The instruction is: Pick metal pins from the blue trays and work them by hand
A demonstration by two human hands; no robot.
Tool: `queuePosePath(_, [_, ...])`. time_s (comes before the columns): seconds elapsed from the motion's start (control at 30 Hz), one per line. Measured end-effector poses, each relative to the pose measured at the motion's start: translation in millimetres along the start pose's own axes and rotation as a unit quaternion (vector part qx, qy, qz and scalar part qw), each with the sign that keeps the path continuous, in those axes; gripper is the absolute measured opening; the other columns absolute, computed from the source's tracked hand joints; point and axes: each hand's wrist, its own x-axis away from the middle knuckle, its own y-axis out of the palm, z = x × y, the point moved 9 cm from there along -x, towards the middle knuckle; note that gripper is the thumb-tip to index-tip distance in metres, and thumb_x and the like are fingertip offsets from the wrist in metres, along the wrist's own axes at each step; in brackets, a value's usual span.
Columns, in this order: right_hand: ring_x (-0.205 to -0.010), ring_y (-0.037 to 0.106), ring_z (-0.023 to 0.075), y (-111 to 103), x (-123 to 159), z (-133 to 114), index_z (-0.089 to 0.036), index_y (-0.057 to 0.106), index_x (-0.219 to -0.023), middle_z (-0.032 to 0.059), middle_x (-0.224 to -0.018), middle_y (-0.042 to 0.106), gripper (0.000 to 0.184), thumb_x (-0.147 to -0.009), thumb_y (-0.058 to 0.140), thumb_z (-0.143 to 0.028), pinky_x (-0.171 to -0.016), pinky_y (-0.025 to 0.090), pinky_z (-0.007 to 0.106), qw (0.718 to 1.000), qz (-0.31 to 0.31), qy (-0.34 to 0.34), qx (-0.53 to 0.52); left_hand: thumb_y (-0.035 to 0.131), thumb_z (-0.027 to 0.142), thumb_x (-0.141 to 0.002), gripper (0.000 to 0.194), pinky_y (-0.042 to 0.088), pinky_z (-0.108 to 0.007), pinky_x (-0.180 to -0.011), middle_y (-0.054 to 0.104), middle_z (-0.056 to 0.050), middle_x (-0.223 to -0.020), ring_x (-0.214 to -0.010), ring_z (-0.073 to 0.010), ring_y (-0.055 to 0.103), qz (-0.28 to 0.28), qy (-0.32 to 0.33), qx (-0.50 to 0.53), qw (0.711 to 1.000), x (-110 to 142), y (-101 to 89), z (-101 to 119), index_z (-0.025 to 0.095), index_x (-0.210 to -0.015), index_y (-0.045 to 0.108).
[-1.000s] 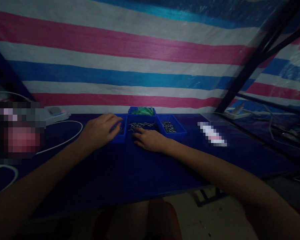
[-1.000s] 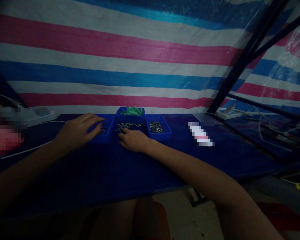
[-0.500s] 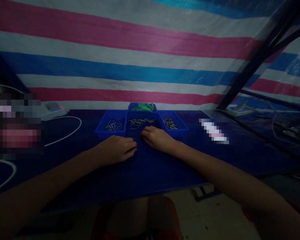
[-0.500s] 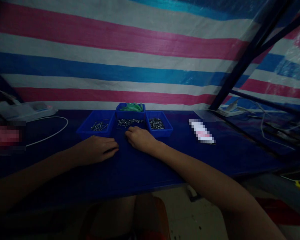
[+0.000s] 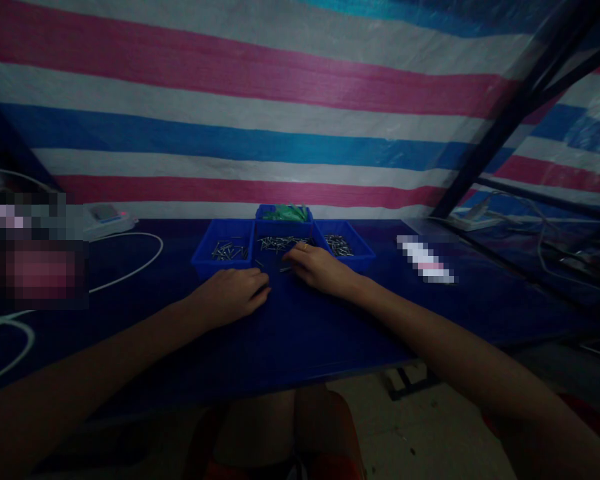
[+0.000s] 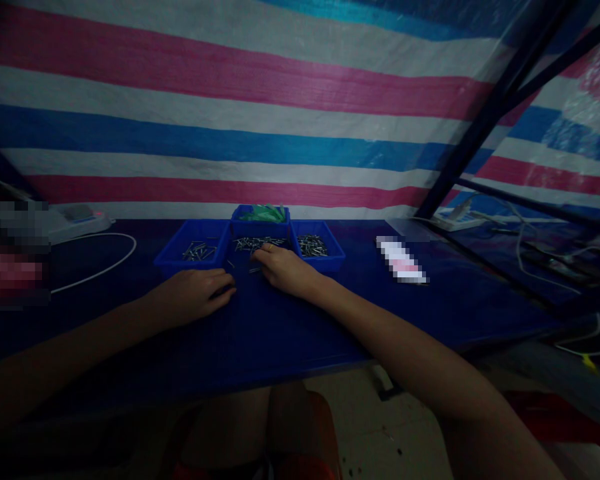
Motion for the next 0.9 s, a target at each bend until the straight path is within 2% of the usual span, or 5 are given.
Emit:
queuePosePath(0.13, [-0.086, 0.055, 0.0147, 8, 1, -5, -0.011, 0.056, -0.105, 0.0092, -0.097, 0.058, 0.026, -0.082, 0.043, -0.005, -0.078, 0.043, 0.028, 0.998, -0.064, -0.019, -0.006, 0.035, 0.032, -0.088, 0.026, 0.044, -0.025, -0.056, 0.060, -0.004, -0.093, -0.071, -0.0162, 0.060, 0.017, -0.014, -0.032, 0.999, 1, -1.2, 2, 0.020, -0.100, 0.056])
queuePosePath(0.23, [-0.085, 0.056, 0.0142, 11, 2, -6, -0.011, 0.056, -0.106, 0.0095, -0.097, 0.059, 0.026, -0.084, 0.042, -0.007, -0.078, 0.043, 0.027, 0.996, -0.085, -0.025, -0.006, 0.034, 0.033, -0.088, 0.028, 0.044, -0.026, -0.054, 0.060, -0.005, -0.095, -0.070, -0.0173, 0.061, 0.019, -0.036, -0.052, 0.998, 2, -0.4, 3, 0.020, -0.102, 0.055])
queuePosePath(0.43, [-0.086, 0.055, 0.0141, 13, 3, -7, -0.011, 0.057, -0.104, 0.0091, -0.097, 0.060, 0.025, -0.086, 0.041, -0.010, -0.079, 0.042, 0.026, 0.996, -0.079, -0.030, 0.013, 0.027, 0.034, -0.090, 0.034, 0.040, -0.028, -0.044, 0.062, -0.008, -0.086, -0.058, -0.0225, 0.062, 0.022, -0.105, -0.130, 0.986, 9, -3.5, 5, 0.016, -0.091, 0.056])
queuePosePath(0.73, [-0.085, 0.052, 0.0140, -3, 0, -6, -0.012, 0.055, -0.098, 0.0074, -0.093, 0.057, 0.020, -0.085, 0.041, -0.010, -0.078, 0.041, 0.027, 0.999, 0.001, 0.000, 0.040, 0.030, 0.035, -0.089, 0.032, 0.039, -0.027, -0.044, 0.064, -0.007, -0.086, -0.059, -0.0219, 0.062, 0.005, -0.080, -0.123, 0.989, 11, -6.3, 15, 0.017, -0.091, 0.056])
queuePosePath(0.9, [-0.081, 0.053, 0.0146, 7, 3, -6, -0.011, 0.056, -0.099, 0.0086, -0.091, 0.057, 0.019, -0.087, 0.043, -0.017, -0.074, 0.042, 0.028, 0.997, -0.052, -0.004, 0.058, 0.030, 0.036, -0.089, 0.032, 0.042, -0.027, -0.047, 0.063, -0.006, -0.088, -0.062, -0.0222, 0.063, 0.001, -0.087, -0.100, 0.991, 11, -3.8, 12, 0.019, -0.096, 0.055])
